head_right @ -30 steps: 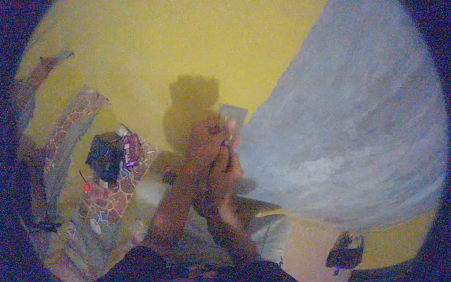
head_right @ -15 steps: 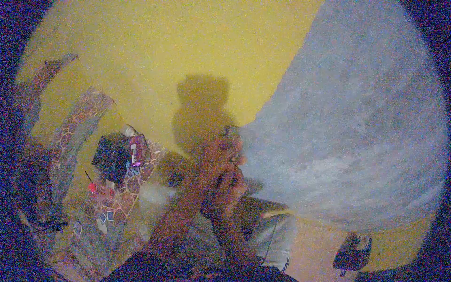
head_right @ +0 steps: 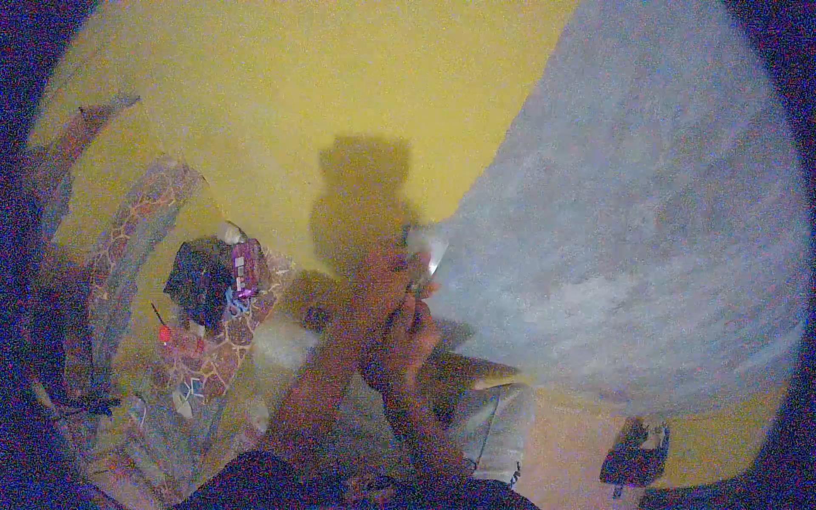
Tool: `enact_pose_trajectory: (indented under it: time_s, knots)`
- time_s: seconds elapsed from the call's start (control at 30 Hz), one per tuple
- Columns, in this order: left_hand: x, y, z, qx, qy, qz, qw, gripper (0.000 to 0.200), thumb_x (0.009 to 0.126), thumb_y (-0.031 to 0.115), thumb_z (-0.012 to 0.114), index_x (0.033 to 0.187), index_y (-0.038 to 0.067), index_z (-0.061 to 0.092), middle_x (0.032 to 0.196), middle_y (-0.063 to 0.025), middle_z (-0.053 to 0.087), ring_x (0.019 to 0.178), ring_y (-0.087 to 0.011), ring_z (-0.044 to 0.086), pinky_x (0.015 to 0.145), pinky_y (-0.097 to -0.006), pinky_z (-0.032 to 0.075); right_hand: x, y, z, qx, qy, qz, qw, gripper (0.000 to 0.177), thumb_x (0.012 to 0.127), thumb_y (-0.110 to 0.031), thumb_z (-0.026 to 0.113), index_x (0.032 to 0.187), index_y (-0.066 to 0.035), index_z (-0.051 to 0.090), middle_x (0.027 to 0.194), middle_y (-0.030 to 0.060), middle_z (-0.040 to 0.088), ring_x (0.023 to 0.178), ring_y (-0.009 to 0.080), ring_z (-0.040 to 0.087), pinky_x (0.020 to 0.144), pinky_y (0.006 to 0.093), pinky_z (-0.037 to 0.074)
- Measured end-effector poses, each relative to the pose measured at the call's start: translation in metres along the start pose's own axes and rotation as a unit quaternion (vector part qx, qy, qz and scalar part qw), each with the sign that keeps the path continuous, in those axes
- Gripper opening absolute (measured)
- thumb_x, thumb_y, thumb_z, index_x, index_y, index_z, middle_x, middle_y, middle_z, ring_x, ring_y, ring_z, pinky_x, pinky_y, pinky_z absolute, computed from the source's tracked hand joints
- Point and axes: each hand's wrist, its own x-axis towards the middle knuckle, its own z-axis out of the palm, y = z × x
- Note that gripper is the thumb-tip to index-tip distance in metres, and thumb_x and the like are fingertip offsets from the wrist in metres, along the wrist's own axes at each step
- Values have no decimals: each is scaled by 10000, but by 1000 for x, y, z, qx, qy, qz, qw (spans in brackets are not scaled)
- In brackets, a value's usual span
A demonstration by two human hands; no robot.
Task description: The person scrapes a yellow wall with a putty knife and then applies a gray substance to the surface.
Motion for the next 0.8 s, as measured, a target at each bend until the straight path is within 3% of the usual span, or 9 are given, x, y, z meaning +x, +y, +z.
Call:
enact_pose_trajectory:
  time_s: [0.1, 0.2, 0.3, 0.4, 0.47, 0.6, 0.7, 0.73, 0.8]
  knots:
    - [10, -17, -1, -84, -1, 6, 996, 347, 975, 274, 723, 849, -44, 668, 710, -88, 679, 626, -200, 722, 499, -295, 570, -2, -2, 3, 18, 14, -26, 999, 371, 1074, -263, 526, 990, 69, 670, 746, 77, 675, 631, 131, 564, 578, 309, 457]
    - [21, -31, -7, -30, -11, 12, 999, 359, 972, 276, 728, 803, -31, 651, 688, -91, 672, 622, -204, 723, 488, -299, 565, -1, -6, 6, 29, 22, -41, 999, 391, 1075, -271, 521, 968, 75, 669, 730, 81, 670, 624, 134, 558, 576, 313, 455]
    - [30, -32, -4, -77, -27, 29, 996, 378, 975, 282, 723, 771, -24, 636, 666, -86, 663, 625, -208, 727, 478, -307, 560, 6, -8, 1, 26, 4, 28, 999, 393, 1068, -273, 543, 928, 75, 658, 699, 61, 638, 613, 118, 529, 556, 315, 436]
    - [27, -27, -4, -63, -16, 8, 998, 373, 977, 288, 720, 793, -28, 646, 686, -84, 668, 633, -208, 729, 476, -301, 556, 10, 6, 2, 35, -3, 36, 999, 378, 1060, -262, 564, 911, 76, 645, 680, 42, 611, 615, 100, 506, 544, 311, 419]
    - [29, -29, -4, -78, -28, 21, 996, 374, 978, 296, 719, 812, -33, 655, 704, -89, 674, 637, -206, 729, 478, -297, 557, 8, 2, -2, -39, 3, 0, 999, 349, 1055, -234, 577, 926, 81, 654, 677, 35, 609, 625, 88, 503, 546, 301, 415]
    - [23, -17, -3, -97, -37, 30, 994, 374, 977, 310, 719, 881, -50, 684, 755, -108, 693, 651, -207, 731, 484, -281, 556, 4, -8, 2, 2, 18, -12, 1000, 338, 1055, -223, 576, 942, 83, 666, 672, 35, 608, 630, 83, 500, 545, 298, 409]
    - [26, -12, -3, -135, -40, 16, 990, 383, 980, 318, 713, 896, -56, 690, 757, -112, 689, 658, -211, 733, 484, -287, 555, 3, -6, 0, -79, 10, -73, 994, 327, 1055, -211, 571, 958, 83, 675, 674, 23, 607, 621, 79, 493, 538, 290, 401]
    - [17, -5, -3, -133, -41, 16, 990, 383, 980, 318, 713, 896, -56, 690, 757, -112, 689, 658, -211, 733, 484, -287, 555, 2, -7, 0, -65, 7, -65, 996, 327, 1054, -212, 571, 951, 80, 675, 671, 20, 605, 614, 79, 488, 535, 289, 396]
    - [-1, 14, -3, 26, 19, 67, 997, 398, 977, 324, 714, 865, -57, 685, 731, -104, 685, 650, -219, 739, 485, -295, 552, 3, -4, -1, -50, 3, -66, 997, 327, 1052, -213, 572, 944, 78, 674, 668, 17, 603, 608, 79, 484, 532, 288, 392]
